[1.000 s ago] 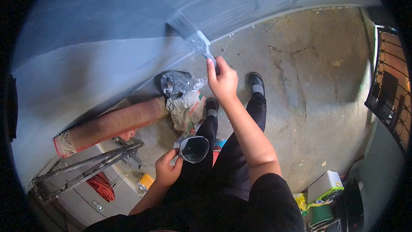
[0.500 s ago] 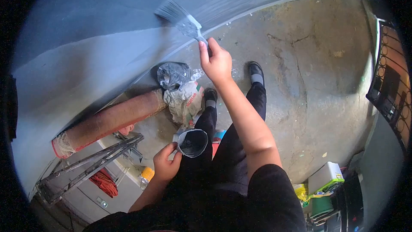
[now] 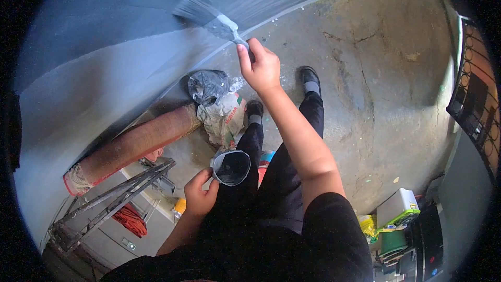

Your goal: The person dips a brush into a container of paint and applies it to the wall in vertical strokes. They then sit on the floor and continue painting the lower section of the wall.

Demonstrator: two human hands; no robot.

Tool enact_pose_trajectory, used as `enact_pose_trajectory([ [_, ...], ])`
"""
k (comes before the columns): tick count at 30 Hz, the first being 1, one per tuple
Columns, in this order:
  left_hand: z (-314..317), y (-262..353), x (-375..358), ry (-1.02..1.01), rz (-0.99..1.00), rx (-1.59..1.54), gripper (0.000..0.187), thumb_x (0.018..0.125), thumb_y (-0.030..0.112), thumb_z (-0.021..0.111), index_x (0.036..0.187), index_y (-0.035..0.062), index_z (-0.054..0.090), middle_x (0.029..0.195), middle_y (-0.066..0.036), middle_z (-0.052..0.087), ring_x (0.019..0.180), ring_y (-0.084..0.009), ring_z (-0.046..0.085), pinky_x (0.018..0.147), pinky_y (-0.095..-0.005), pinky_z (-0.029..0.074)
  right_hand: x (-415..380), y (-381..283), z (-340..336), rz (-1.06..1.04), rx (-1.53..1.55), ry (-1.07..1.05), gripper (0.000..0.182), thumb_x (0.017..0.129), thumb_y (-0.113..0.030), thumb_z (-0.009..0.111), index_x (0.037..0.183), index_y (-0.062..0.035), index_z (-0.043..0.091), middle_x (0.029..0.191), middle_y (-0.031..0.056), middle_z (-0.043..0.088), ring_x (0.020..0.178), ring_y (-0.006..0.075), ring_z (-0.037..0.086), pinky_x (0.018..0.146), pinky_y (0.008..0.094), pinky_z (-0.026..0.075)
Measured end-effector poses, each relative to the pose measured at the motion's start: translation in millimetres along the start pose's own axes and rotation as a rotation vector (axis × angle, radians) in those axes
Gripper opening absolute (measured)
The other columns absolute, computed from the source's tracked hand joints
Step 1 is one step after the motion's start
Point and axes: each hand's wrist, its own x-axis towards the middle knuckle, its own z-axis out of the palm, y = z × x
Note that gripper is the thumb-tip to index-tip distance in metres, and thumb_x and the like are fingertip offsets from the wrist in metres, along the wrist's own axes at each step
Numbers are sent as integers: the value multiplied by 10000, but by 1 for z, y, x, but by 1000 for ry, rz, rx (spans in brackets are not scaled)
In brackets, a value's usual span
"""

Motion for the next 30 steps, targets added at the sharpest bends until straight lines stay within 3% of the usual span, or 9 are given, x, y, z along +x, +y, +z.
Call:
enact_pose_trajectory([
  [1,0,0,0,5,1,-6,282,852,59,725,1118,-24,680,1012,-210,730,940,-362,725,822,-399,568,-2,9,5,6,-30,7,285,982,-214,643,793,-34,528,603,154,505,522,324,510,518,395,408],
  [2,-1,0,1,11,3,-13,283,851,58,724,1117,-26,680,1013,-212,730,939,-361,726,823,-399,568,-7,22,4,53,-106,-32,302,966,-296,654,814,-53,560,646,173,590,609,396,610,552,468,460],
  [7,0,-6,-1,12,8,-7,283,849,54,723,1117,-27,679,1011,-211,730,937,-363,725,823,-399,569,-39,49,-16,154,-220,-74,312,960,-289,662,794,-50,550,609,158,573,570,386,600,536,462,455],
  [10,4,-8,-1,4,-1,-9,284,849,55,723,1118,-24,680,1008,-209,730,936,-362,725,825,-399,568,-42,38,-24,85,-86,-54,265,942,-213,681,786,-44,547,594,132,548,542,335,583,524,425,446],
  [15,10,-2,-2,-27,-29,8,280,851,55,722,1117,-23,681,1004,-209,729,929,-363,725,820,-397,569,-11,13,-2,57,99,-9,271,954,-228,667,799,-38,555,634,163,552,569,356,570,545,419,445],
  [25,4,1,-2,-5,-9,12,270,858,61,718,1112,-22,682,1007,-208,731,933,-357,728,818,-393,567,-33,71,-23,202,-229,-67,355,969,-362,650,796,-62,569,661,186,614,629,408,629,551,476,468],
  [26,3,0,-3,-3,-2,-7,267,860,63,718,1111,-20,683,1006,-208,731,933,-359,727,817,-393,567,-37,63,-27,134,-166,-18,331,979,-270,658,787,-32,534,599,166,511,516,342,528,509,396,418],
  [29,1,7,-3,-3,24,-8,262,860,63,721,1109,-14,685,1001,-205,733,932,-357,727,815,-396,567,-29,12,-36,82,-33,-15,303,971,-219,666,781,-29,528,592,145,490,495,280,491,499,365,399],
  [30,1,8,-2,0,28,-9,262,860,63,721,1109,-14,685,1001,-205,733,932,-357,727,815,-396,567,-22,-11,-36,39,20,-2,282,965,-181,670,778,-28,524,585,117,469,493,218,457,496,337,383],
])
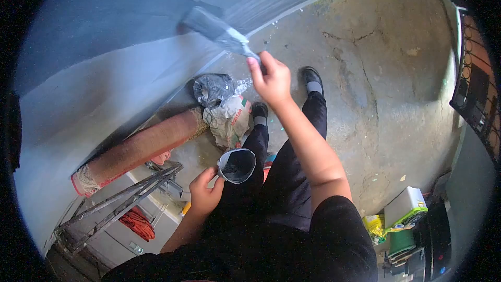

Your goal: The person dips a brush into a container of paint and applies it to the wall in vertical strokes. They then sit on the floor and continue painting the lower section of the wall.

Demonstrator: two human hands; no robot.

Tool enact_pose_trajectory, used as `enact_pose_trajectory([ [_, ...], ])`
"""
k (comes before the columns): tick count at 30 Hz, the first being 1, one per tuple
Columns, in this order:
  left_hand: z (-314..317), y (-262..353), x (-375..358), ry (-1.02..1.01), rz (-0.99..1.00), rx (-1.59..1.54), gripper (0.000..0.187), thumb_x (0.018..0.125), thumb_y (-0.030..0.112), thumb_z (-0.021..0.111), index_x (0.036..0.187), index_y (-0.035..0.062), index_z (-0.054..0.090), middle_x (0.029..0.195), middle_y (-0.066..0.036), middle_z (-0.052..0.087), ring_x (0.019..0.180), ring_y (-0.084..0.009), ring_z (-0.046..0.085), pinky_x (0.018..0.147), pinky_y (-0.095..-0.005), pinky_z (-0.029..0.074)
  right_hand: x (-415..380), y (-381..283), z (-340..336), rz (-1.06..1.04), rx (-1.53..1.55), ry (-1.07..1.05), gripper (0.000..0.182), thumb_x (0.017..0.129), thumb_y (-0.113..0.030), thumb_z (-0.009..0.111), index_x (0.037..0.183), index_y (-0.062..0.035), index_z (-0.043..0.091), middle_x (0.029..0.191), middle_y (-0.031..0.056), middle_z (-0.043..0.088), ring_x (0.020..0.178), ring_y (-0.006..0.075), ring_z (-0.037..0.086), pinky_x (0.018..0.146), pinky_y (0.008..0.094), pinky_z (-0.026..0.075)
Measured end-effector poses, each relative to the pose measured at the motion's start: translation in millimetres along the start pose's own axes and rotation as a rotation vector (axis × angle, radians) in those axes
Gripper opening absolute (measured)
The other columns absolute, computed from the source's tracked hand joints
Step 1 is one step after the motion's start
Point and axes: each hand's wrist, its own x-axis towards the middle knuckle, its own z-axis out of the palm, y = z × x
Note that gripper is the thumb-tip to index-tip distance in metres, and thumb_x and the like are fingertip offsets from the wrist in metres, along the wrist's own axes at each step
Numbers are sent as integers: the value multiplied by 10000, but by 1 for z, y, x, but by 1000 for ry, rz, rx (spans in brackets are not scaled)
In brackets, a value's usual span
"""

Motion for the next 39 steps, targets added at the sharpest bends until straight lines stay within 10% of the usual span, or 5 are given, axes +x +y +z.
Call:
enact_pose_trajectory([
  [6,0,4,5,12,34,1,263,851,60,734,1100,-12,685,993,-204,733,916,-354,730,800,-394,570,45,-70,18,-110,217,53,313,954,-235,683,768,-46,517,598,122,519,521,281,542,513,382,426],
  [18,5,-11,7,-15,-47,35,268,851,57,721,1106,-20,689,994,-212,733,932,-351,734,822,-388,572,3,86,52,270,-213,-77,371,989,-404,602,835,-70,556,680,192,627,668,444,625,592,520,472],
  [34,4,0,11,-45,-51,34,263,846,47,720,1098,-21,682,1000,-207,732,942,-343,736,830,-382,573,31,23,53,-84,60,49,276,970,-224,656,800,-37,546,615,126,521,534,278,527,530,370,430],
  [39,3,-11,10,-25,-56,11,268,839,43,726,1094,-31,684,1004,-210,734,948,-333,739,840,-372,573,19,97,60,203,-144,-75,342,983,-419,606,871,-97,576,674,167,609,686,415,628,631,528,489],
])
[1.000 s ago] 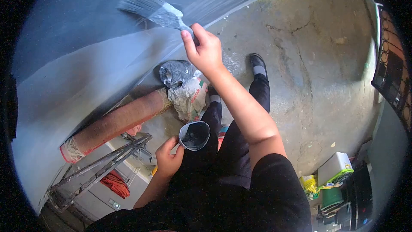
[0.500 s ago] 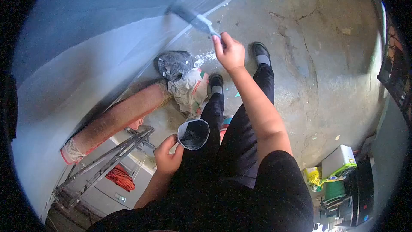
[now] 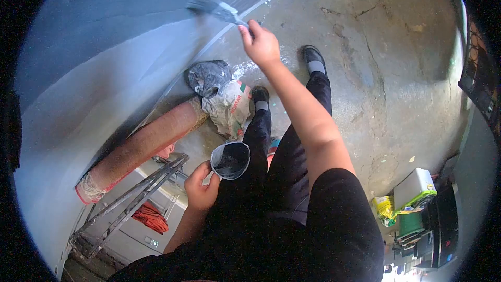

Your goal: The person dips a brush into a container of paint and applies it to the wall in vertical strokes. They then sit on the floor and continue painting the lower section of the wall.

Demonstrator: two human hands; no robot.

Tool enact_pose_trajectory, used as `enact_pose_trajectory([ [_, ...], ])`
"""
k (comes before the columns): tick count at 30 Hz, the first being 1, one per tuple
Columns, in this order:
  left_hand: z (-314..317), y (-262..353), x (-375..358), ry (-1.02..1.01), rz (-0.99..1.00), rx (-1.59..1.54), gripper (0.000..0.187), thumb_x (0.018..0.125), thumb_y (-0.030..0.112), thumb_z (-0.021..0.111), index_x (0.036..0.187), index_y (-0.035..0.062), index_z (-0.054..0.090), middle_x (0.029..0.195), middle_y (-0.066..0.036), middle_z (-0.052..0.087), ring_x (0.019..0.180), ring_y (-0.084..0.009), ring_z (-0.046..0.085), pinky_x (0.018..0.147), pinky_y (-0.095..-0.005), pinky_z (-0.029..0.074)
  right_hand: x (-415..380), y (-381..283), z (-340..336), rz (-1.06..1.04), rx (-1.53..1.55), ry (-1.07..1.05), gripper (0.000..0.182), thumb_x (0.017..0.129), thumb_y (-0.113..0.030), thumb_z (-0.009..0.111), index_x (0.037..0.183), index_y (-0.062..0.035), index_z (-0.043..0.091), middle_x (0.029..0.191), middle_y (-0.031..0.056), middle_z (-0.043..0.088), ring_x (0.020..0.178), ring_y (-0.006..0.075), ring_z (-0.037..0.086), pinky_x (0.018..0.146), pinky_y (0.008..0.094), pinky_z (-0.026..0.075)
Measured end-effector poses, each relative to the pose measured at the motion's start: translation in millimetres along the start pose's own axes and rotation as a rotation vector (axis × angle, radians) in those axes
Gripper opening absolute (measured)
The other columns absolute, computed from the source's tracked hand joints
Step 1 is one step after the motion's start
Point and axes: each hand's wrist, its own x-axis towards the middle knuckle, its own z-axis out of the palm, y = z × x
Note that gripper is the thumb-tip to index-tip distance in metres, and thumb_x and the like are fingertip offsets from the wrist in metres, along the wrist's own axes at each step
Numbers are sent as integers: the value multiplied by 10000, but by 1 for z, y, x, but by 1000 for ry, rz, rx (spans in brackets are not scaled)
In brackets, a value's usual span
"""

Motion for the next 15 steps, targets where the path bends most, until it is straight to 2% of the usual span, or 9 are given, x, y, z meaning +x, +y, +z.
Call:
enact_pose_trajectory([
  [4,1,-3,4,6,-22,9,269,834,32,726,1090,-39,688,1002,-211,735,948,-330,741,844,-369,573,6,60,4,99,-239,-31,348,997,-452,567,907,-117,595,749,187,662,749,438,651,675,547,503],
  [5,1,-4,5,4,-11,12,270,833,28,726,1091,-41,688,1001,-211,735,946,-330,741,844,-369,573,5,69,0,114,-207,-59,350,993,-450,574,902,-113,599,770,186,679,762,438,657,685,546,505],
  [8,0,-1,7,-11,-30,-5,274,833,26,725,1096,-43,687,1001,-213,735,945,-332,740,848,-369,572,-5,73,-16,-18,-188,-74,356,978,-416,609,836,-90,593,674,150,633,694,405,646,655,505,490],
  [9,0,-2,8,-15,-31,-4,274,833,26,725,1096,-43,687,1001,-213,735,945,-332,740,848,-369,572,-8,65,-20,-14,-189,-74,356,978,-416,609,836,-90,593,674,150,633,694,405,646,655,505,490],
  [11,3,-6,7,-22,-35,-20,268,835,29,728,1091,-40,687,997,-210,735,942,-330,740,844,-367,571,-12,39,-21,-173,-34,16,277,972,-309,646,849,-67,589,657,159,586,629,382,605,588,459,463],
  [12,4,-5,8,-26,-36,-23,268,835,29,728,1091,-40,687,997,-210,735,942,-330,740,844,-367,571,-12,20,-23,-175,-3,29,245,958,-262,664,838,-62,588,663,152,587,623,362,596,587,445,461],
  [15,7,3,13,-30,-21,12,259,838,31,728,1086,-32,689,991,-205,735,938,-328,740,836,-367,571,-4,-13,-15,-227,109,82,292,954,-338,660,811,-101,567,606,104,581,605,351,596,682,431,479],
])
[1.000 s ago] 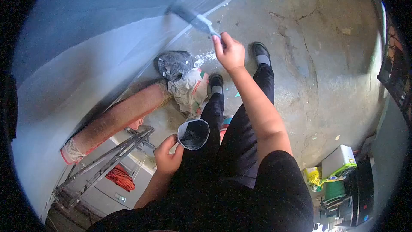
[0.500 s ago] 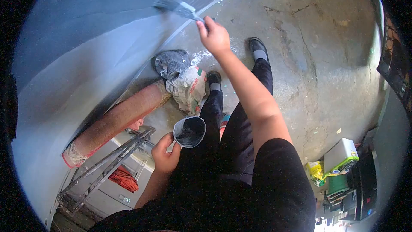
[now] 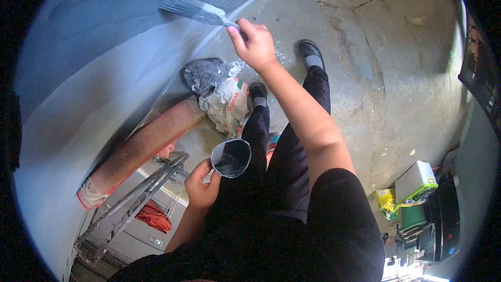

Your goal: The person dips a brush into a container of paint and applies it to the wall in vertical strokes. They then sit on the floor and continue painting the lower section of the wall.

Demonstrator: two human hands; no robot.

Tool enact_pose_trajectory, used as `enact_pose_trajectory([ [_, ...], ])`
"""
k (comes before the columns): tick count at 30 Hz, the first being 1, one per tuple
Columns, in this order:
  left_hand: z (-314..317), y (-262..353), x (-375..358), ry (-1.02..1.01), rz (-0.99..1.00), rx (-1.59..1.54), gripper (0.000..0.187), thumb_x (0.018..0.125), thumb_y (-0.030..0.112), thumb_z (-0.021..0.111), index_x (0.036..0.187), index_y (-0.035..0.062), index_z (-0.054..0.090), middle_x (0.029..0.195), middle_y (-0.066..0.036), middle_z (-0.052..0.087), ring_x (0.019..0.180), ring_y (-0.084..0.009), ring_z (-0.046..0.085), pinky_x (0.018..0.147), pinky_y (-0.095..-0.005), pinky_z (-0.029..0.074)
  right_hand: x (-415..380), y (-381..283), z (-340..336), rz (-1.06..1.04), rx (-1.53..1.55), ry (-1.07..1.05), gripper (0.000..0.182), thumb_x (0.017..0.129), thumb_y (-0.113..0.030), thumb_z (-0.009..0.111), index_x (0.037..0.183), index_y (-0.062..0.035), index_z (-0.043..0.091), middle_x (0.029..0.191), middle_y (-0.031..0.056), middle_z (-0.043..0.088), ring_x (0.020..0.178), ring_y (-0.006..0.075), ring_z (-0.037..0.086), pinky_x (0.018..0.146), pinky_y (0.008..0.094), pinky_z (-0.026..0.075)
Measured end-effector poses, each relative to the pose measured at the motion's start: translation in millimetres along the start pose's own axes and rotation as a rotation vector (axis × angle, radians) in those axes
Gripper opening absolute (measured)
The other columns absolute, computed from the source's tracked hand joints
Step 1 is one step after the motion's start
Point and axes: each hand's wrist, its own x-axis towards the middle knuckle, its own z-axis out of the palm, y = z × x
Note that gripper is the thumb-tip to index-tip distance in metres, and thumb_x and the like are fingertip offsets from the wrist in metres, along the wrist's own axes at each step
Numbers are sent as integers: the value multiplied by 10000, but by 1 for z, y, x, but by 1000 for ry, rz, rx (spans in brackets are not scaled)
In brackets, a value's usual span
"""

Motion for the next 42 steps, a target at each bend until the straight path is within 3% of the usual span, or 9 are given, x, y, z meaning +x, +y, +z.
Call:
enact_pose_trajectory([
  [7,-8,10,4,13,-2,-34,247,842,34,719,1079,-27,693,985,-202,736,937,-324,741,833,-365,569,-9,48,4,317,-322,-142,313,979,-431,602,904,-128,621,691,140,647,736,378,658,716,483,479],
  [8,-8,11,5,22,-5,-45,247,842,34,717,1080,-28,694,986,-203,736,938,-324,741,834,-364,569,-15,54,-3,253,-356,-93,361,987,-395,614,827,-72,591,675,181,611,669,409,635,605,498,484],
  [17,0,2,7,-16,-1,-46,270,833,30,717,1094,-37,694,1002,-211,737,952,-319,743,851,-362,568,-10,9,-28,4,-67,-65,265,926,-337,701,829,-108,610,581,100,554,583,335,597,655,429,481],
  [23,-2,17,11,-32,15,-20,263,834,14,708,1092,-36,698,1006,-209,740,958,-310,745,855,-358,569,11,21,1,149,-20,-38,295,978,-356,639,871,-82,612,663,162,609,640,383,618,596,460,481],
  [30,-6,20,15,-7,-7,-60,276,830,9,703,1101,-40,697,1015,-204,742,981,-308,744,870,-358,566,-28,115,-35,318,-374,-223,409,1001,-496,562,950,-99,646,725,181,649,720,432,644,645,499,497],
  [36,-1,5,10,-33,4,-81,268,828,8,702,1092,-38,696,985,-198,741,946,-296,746,848,-357,569,-21,52,-46,245,-90,-216,353,986,-363,658,863,-40,588,613,105,492,535,191,442,542,338,413],
  [37,-1,1,11,-25,10,-55,263,829,10,701,1088,-36,697,979,-195,740,932,-299,746,838,-357,569,-15,42,-37,245,-89,-226,353,986,-363,658,863,-40,588,613,105,492,535,191,442,542,338,413],
  [39,-1,-4,10,-8,17,-30,257,831,11,699,1084,-34,697,972,-191,740,917,-303,745,828,-356,568,-5,29,-17,182,72,-124,407,952,-457,664,883,-57,631,665,177,595,591,363,585,568,414,477],
  [42,-1,-10,19,-31,43,-44,261,831,21,702,1087,-28,697,974,-190,737,906,-311,741,812,-356,566,5,36,13,172,84,-57,418,956,-461,659,859,-56,622,627,161,571,560,341,564,558,405,466],
])
